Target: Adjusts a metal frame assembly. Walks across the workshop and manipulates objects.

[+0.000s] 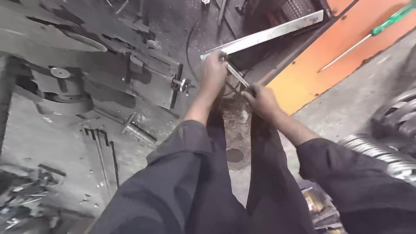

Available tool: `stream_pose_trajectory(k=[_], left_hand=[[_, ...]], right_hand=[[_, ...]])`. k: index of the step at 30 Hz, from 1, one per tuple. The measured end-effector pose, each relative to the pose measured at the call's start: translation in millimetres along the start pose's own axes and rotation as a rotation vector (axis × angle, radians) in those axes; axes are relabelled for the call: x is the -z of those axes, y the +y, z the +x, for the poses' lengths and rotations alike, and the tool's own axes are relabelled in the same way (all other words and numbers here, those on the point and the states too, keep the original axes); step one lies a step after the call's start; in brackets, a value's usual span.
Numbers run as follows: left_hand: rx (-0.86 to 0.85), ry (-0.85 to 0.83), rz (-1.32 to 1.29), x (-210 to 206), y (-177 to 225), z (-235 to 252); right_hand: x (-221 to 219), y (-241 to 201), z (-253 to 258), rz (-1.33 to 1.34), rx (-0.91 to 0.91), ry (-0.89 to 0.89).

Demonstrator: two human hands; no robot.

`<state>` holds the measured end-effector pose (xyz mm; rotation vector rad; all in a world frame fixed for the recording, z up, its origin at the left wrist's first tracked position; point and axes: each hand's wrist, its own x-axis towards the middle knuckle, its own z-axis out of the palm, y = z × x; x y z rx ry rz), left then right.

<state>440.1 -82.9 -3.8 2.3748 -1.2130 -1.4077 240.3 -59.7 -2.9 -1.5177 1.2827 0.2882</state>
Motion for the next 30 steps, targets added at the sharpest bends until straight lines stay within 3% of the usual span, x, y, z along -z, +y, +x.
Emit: stream_pose_trajectory(k=[2, 4, 7, 9, 12, 15, 19, 22, 24, 28, 30], left_hand=[[-0.101, -0.004, 0.15, 1, 32, 10], [-0.204, -0.009, 0.272, 0, 57, 16], [-0.303, -0.058, 0.395, -8, 86, 20], [-0.364, -0.087, 0.397, -14, 98, 21], [-0.333, -0.091, 0.213, -28, 97, 9], [-0.122, -0.074, 0.018, -46, 58, -29], [0.137, -0.216, -0.178, -100, -19, -75], [0.335, -0.26, -0.446, -128, -44, -79], [0.433, -0.29, -0.506, -128, -51, -84], [0.313, -0.53, -0.338, -103, -78, -87], [0.23, -0.577, -0.219, -89, -84, -79]], right_hand=[[28, 5, 1, -0.377, 0.359, 0.052], [49, 6, 13, -0.674, 0.707, -0.019], [62, 6, 29, -1.018, 0.983, -0.191], [68, -1, 37, -1.139, 0.969, -0.274], [73, 2, 47, -1.137, 0.688, -0.387], [77, 40, 40, -0.886, 0.348, -0.399], [24, 93, -11, -0.163, 0.03, -0.177], [-43, 79, -34, 0.583, -0.198, 0.039], [-72, 60, -41, 0.925, -0.268, 0.126], [-90, 39, -37, 1.22, -0.315, 0.2], [-79, 45, -29, 1.181, -0.35, 0.164]])
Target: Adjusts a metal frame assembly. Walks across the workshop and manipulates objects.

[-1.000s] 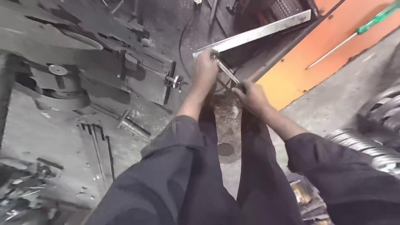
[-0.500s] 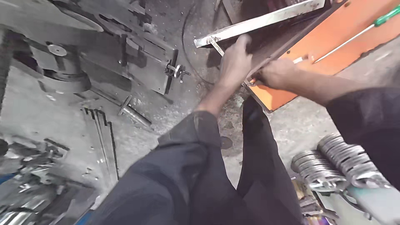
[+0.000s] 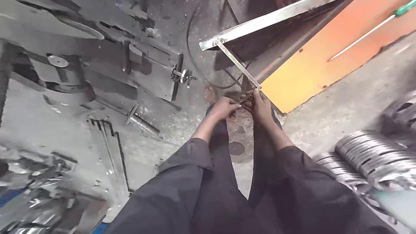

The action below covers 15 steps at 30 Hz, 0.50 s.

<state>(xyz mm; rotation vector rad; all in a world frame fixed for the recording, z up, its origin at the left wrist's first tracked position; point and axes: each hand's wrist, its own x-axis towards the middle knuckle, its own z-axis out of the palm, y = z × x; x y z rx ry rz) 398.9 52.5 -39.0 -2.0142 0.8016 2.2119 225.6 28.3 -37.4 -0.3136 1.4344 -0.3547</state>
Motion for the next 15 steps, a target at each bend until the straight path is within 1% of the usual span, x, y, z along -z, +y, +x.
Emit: stream_pose_trajectory(k=[1, 3, 5, 6, 7, 8, 9, 10, 11, 12, 14, 15], left_hand=[[-0.024, 0.009, 0.109, 11, 6, 1], [-0.056, 0.034, 0.348, 33, 26, 0], [-0.028, 0.069, 0.586, 51, 58, -5], [-0.014, 0.079, 0.695, 57, 77, -8], [-0.02, 0.085, 0.811, 62, 94, -11], [-0.066, 0.1, 0.928, 64, 110, -13], [-0.142, 0.125, 1.045, 66, 127, -13], [-0.235, 0.168, 1.167, 64, 143, -12], [-0.345, 0.243, 1.254, 60, 157, -8], [-0.464, 0.333, 1.274, 54, 166, -3], [-0.68, 0.478, 1.144, 41, 176, 10], [-0.714, 0.551, 1.024, 32, 176, 11]], right_hand=[[6, -8, 5, -0.17, 0.014, 0.013], [19, -30, 5, -0.729, 0.13, 0.087], [24, -58, -3, -1.172, 0.38, 0.083], [25, -70, -3, -1.334, 0.525, 0.025], [25, -80, 0, -1.459, 0.607, -0.067], [22, -91, 5, -1.555, 0.612, -0.163], [19, -100, 15, -1.613, 0.569, -0.238], [19, -107, 26, -1.599, 0.54, -0.284], [21, -110, 36, -1.559, 0.538, -0.314], [24, -109, 41, -1.499, 0.524, -0.306], [33, -101, 41, -1.267, 0.376, -0.186], [38, -95, 40, -1.097, 0.263, -0.113]])
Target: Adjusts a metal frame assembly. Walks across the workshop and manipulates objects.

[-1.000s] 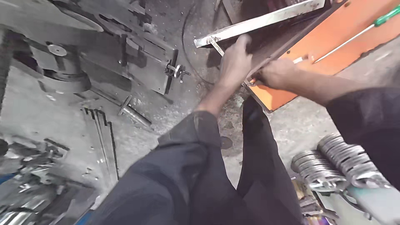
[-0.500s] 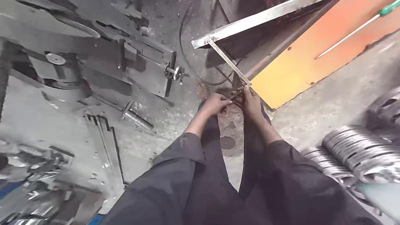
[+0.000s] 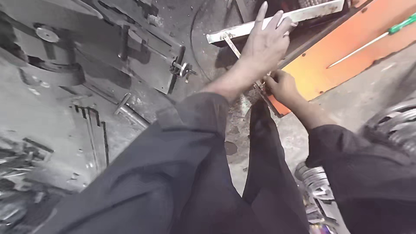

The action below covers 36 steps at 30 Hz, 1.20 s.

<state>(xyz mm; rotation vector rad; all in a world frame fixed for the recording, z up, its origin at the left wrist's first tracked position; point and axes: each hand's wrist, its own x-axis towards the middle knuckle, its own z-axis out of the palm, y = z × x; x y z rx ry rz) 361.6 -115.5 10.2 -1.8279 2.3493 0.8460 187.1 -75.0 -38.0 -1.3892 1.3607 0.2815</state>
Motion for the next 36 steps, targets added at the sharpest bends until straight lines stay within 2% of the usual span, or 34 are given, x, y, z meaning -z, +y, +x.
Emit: stream_pose_trajectory(k=[2, 4, 6, 9, 14, 16, 18, 21, 23, 25, 29, 31, 36], left_hand=[[0.228, 0.087, -0.237, -12, 15, -20], [0.496, -0.033, -0.491, -36, 20, -49], [0.669, -0.15, -0.741, -72, 30, -79], [0.788, -0.076, -1.011, -110, 38, -91], [0.896, -0.005, -1.097, -112, 42, -83], [0.88, 0.001, -1.093, -106, 40, -82], [0.895, -0.018, -1.08, -103, 44, -81], [0.942, -0.042, -1.13, -104, 34, -76], [0.963, -0.052, -1.27, -109, 22, -81], [0.981, -0.015, -1.388, -111, 6, -77], [0.913, -0.018, -1.371, -107, -14, -62], [0.889, -0.061, -1.277, -107, -15, -60], [0.89, -0.028, -1.229, -109, -14, -59]], right_hand=[[-9, 11, -6, 0.313, -0.166, 0.061], [-16, 10, -9, 0.457, -0.23, 0.122], [-24, 14, -19, 0.5, -0.239, 0.153], [-40, 20, -30, 0.561, -0.216, 0.212], [-56, 21, -52, 0.842, -0.198, 0.336], [-54, 31, -54, 0.787, -0.237, 0.354], [-47, 44, -58, 0.564, -0.232, 0.381], [-32, 33, -53, 0.064, 0.051, 0.395], [-30, 27, -48, -0.13, 0.276, 0.35], [-31, 31, -33, -0.268, 0.405, 0.347], [-36, 37, -15, -0.307, 0.482, 0.366], [-37, 41, -14, -0.303, 0.481, 0.347], [-39, 47, -6, -0.328, 0.56, 0.343]])
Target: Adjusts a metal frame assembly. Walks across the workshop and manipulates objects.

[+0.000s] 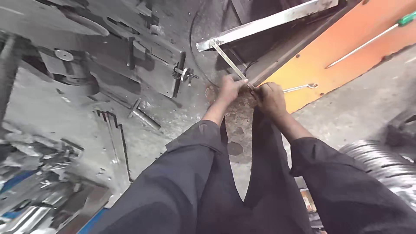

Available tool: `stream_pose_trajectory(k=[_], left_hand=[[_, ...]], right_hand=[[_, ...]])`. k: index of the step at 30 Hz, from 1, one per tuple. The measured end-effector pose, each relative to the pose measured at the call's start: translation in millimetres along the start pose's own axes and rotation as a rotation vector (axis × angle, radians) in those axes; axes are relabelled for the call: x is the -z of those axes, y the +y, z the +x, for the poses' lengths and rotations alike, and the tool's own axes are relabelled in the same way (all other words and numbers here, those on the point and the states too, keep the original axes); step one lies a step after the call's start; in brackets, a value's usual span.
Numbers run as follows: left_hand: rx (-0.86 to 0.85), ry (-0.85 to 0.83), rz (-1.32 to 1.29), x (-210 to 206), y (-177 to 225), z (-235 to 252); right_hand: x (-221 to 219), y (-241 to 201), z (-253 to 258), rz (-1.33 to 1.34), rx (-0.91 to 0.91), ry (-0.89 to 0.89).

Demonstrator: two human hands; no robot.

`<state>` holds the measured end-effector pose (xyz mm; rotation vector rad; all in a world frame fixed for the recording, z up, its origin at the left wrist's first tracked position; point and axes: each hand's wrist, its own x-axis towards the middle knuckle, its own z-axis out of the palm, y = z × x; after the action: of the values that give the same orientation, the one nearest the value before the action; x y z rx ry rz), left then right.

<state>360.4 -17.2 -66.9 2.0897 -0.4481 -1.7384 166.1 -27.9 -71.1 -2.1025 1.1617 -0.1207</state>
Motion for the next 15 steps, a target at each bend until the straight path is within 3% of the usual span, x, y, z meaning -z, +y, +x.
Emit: stream_pose_trajectory(k=[9, 15], left_hand=[[0.157, -0.094, -0.069, 1, 17, -2], [0.15, -0.04, 0.091, -4, 16, 1]], right_hand=[[-2, 13, 3, -0.029, 0.162, 0.075], [11, 12, 11, -0.041, 0.144, -0.064]])
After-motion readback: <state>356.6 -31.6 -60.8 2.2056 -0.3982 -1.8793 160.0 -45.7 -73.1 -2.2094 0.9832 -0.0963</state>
